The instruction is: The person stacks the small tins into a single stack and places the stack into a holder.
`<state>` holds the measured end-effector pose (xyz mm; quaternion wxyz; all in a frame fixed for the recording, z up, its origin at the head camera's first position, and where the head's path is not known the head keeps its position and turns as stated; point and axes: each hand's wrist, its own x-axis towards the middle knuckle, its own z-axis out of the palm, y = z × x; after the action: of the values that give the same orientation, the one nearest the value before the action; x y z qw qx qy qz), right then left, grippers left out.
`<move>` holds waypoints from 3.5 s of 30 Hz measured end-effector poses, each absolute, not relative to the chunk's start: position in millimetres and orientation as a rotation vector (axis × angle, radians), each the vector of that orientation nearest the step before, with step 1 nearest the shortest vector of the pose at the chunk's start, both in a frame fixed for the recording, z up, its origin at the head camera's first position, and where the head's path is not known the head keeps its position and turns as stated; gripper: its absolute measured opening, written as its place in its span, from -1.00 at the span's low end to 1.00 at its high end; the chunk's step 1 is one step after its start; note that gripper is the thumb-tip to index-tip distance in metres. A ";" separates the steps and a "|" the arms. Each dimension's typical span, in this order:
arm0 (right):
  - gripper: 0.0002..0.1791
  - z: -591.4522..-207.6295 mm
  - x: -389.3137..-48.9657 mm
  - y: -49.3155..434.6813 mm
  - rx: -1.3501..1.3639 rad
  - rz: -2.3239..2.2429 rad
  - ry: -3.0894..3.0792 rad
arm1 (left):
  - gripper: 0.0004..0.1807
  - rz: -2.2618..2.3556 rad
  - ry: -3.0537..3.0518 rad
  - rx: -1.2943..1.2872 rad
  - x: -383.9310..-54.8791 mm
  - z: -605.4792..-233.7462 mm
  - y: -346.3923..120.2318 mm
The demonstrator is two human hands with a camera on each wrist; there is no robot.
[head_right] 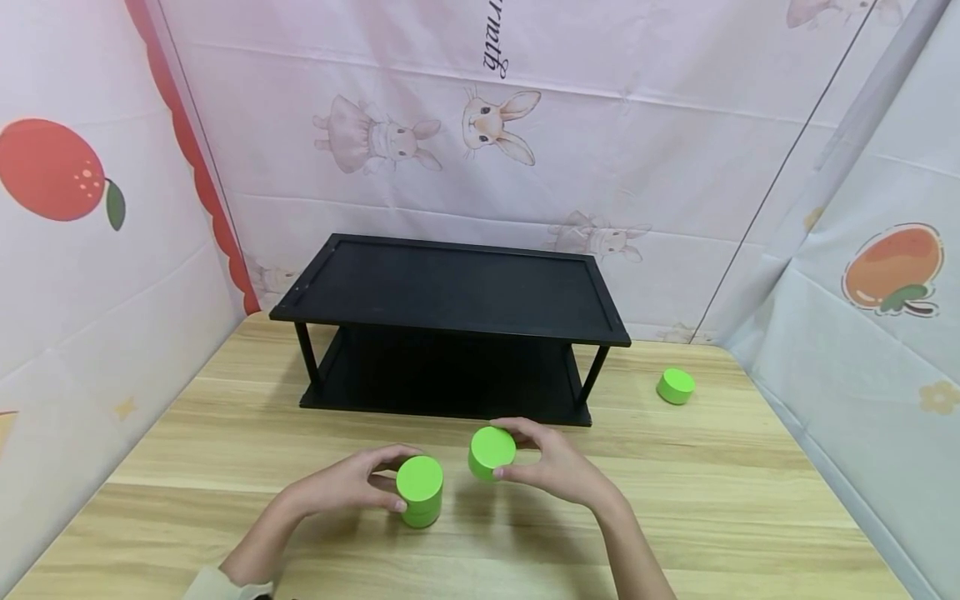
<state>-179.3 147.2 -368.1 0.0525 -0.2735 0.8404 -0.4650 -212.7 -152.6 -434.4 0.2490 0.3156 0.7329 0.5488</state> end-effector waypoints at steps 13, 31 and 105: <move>-0.42 -365.5 -178.6 138.5 -0.822 -1.417 2.541 | -0.33 1.503 1.995 0.888 -213.1 -434.1 -153.8; -0.42 -365.8 -176.2 130.5 -0.839 -1.395 2.541 | -0.35 1.530 1.975 0.884 -211.0 -434.0 -153.2; -0.41 -358.8 -178.8 87.5 -0.977 -1.347 2.435 | -0.34 1.539 1.940 0.948 -218.6 -439.4 -152.4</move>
<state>-178.8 87.5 -358.8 0.0959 -0.3299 0.8218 -0.4545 -218.6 -152.4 -439.4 0.2424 0.3469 0.7098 0.5631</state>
